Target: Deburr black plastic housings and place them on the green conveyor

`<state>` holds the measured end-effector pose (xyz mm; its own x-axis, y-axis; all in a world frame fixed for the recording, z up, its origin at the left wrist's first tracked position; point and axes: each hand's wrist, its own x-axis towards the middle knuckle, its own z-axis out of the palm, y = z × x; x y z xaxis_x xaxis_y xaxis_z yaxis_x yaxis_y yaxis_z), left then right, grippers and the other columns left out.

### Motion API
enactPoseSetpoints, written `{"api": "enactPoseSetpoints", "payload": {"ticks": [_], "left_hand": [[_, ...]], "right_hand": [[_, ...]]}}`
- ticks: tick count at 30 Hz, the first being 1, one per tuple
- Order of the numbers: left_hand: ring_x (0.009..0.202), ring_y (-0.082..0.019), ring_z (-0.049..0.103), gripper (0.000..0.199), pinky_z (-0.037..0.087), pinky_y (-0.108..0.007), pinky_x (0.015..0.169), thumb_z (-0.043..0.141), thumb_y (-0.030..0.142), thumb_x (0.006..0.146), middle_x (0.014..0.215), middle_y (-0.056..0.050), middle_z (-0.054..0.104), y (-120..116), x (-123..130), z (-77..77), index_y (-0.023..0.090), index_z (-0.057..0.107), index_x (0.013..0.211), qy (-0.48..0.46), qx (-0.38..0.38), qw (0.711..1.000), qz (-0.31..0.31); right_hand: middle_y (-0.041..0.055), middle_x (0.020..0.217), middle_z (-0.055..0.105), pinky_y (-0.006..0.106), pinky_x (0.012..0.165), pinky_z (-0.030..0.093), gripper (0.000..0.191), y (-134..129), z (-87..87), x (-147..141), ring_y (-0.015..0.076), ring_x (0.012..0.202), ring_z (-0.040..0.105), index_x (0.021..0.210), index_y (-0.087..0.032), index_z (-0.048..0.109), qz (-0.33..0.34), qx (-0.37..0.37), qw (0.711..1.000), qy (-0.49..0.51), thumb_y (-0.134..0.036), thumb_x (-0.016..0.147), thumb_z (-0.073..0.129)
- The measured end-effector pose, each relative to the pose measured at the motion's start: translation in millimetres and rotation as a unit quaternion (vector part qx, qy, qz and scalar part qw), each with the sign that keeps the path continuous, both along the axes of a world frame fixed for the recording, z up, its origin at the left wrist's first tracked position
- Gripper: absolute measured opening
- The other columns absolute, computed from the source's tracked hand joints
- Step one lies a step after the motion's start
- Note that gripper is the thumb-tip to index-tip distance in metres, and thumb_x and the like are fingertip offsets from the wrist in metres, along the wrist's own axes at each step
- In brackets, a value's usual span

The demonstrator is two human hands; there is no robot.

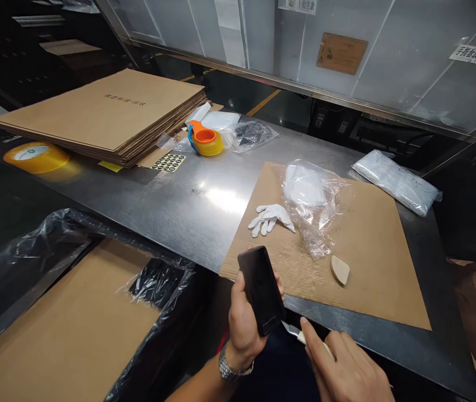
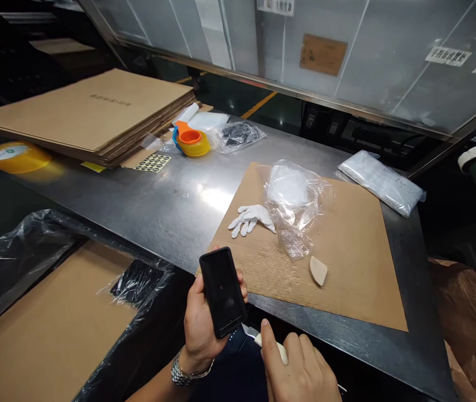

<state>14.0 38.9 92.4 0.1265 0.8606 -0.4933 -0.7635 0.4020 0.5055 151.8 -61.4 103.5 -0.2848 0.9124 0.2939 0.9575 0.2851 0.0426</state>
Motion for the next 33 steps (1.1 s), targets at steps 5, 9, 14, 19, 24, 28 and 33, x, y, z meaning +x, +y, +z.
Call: {"api": "enactPoseSetpoints", "payload": {"ticks": [5,9,14,19,24,28,33], "left_hand": [[0.057,-0.016,0.058,0.04,0.048,-0.028,0.053,0.047,0.048,0.082,0.072,-0.007,0.065,-2,0,-1.8,0.012,0.064,0.089,-0.001,0.0,1.0,-0.008],[0.056,-0.015,0.058,0.04,0.048,-0.027,0.053,0.047,0.048,0.082,0.071,-0.006,0.064,-2,1,-2.5,0.012,0.064,0.088,0.004,0.006,1.0,-0.011],[0.055,-0.016,0.058,0.042,0.048,-0.028,0.053,0.052,0.051,0.078,0.07,-0.005,0.064,-1,3,-0.5,0.013,0.063,0.09,0.038,-0.019,0.999,-0.011],[0.053,-0.015,0.057,0.047,0.047,-0.027,0.05,0.054,0.055,0.074,0.069,-0.007,0.065,2,2,1.4,0.009,0.063,0.081,0.093,-0.057,0.993,-0.034],[0.049,-0.014,0.056,0.052,0.045,-0.025,0.046,0.056,0.059,0.07,0.063,-0.007,0.064,4,2,3.5,0.008,0.064,0.079,0.094,-0.079,0.991,-0.058],[0.049,-0.016,0.057,0.054,0.046,-0.027,0.047,0.055,0.06,0.071,0.063,-0.007,0.064,3,2,4.5,0.008,0.064,0.079,0.093,-0.066,0.991,-0.072],[0.05,-0.015,0.058,0.051,0.046,-0.027,0.048,0.054,0.056,0.073,0.067,-0.006,0.065,2,2,4.5,0.009,0.064,0.088,0.09,-0.048,0.992,-0.067]], "right_hand": [[-0.0025,0.056,0.047,0.023,0.048,0.033,0.03,0,-0.8,1,0.0091,0.048,0.047,0.115,-0.018,0.059,-0.006,-0.009,1.0,0.007,-0.02,0.09,0.044],[-0.0023,0.057,0.047,0.023,0.047,0.031,0.03,-1,-1.5,3,0.0089,0.048,0.047,0.115,-0.019,0.06,0.0,-0.012,1.0,-0.002,-0.021,0.091,0.041],[-0.0016,0.056,0.047,0.025,0.05,0.031,0.033,0,-3.6,4,0.0105,0.048,0.046,0.116,-0.018,0.059,0.002,0.002,0.999,-0.047,-0.016,0.089,0.039],[-0.0008,0.056,0.048,0.027,0.052,0.03,0.037,3,-4.4,8,0.0118,0.05,0.046,0.118,-0.017,0.058,0.013,0.015,0.999,-0.035,-0.011,0.088,0.036],[-0.0035,0.053,0.049,0.025,0.05,0.03,0.027,5,-2.0,11,0.0078,0.045,0.046,0.107,-0.01,0.061,0.029,0.006,0.999,0.044,-0.017,0.093,0.039],[-0.0032,0.05,0.05,0.024,0.046,0.028,0.037,7,-0.9,8,0.0065,0.04,0.047,0.094,-0.011,0.063,0.021,0.0,0.997,0.069,-0.017,0.097,0.027],[-0.0038,0.049,0.05,0.024,0.044,0.028,0.038,10,-1.3,4,0.0068,0.038,0.048,0.091,-0.014,0.062,0.012,-0.009,0.998,0.063,-0.021,0.098,0.025]]}}
